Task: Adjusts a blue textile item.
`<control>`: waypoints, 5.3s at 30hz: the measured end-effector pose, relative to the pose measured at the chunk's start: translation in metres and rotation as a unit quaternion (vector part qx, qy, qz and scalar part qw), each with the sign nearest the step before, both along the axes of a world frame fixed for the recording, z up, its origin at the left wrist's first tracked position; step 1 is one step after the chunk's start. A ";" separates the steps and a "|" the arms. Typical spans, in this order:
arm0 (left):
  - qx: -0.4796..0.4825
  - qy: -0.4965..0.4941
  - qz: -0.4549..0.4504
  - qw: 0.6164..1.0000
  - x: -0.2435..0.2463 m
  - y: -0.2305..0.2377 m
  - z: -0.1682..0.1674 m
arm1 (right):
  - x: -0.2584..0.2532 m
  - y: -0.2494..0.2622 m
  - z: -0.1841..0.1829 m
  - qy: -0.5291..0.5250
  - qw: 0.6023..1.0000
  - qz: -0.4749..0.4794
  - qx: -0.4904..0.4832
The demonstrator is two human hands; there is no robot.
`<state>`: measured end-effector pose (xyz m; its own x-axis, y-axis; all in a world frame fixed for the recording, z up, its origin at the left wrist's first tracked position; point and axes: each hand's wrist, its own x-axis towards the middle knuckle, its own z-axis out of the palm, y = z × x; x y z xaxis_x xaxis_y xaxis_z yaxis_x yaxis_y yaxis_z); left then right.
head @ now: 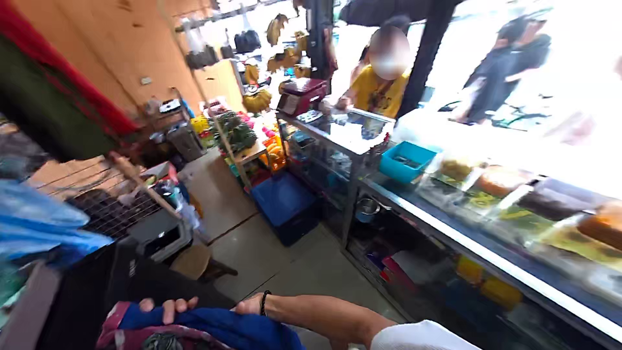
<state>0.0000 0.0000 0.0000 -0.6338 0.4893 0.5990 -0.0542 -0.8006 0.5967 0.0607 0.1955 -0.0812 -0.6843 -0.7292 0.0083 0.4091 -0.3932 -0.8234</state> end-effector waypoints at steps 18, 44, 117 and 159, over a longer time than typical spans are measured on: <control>-0.445 -0.164 0.420 0.773 -0.162 0.232 -0.133 | -0.136 0.137 -0.098 0.124 0.801 -0.285 0.511; -0.023 0.006 -0.152 0.988 -0.491 0.226 -0.038 | -0.420 0.186 -0.045 0.115 0.983 -0.140 0.004; -0.063 0.172 -0.238 0.954 -1.151 0.262 -0.021 | -1.128 0.244 -0.003 0.238 0.962 -0.108 0.083; -0.174 -0.044 -0.739 0.649 -0.831 0.510 -0.144 | -0.405 0.351 0.066 -0.155 0.050 -0.958 0.236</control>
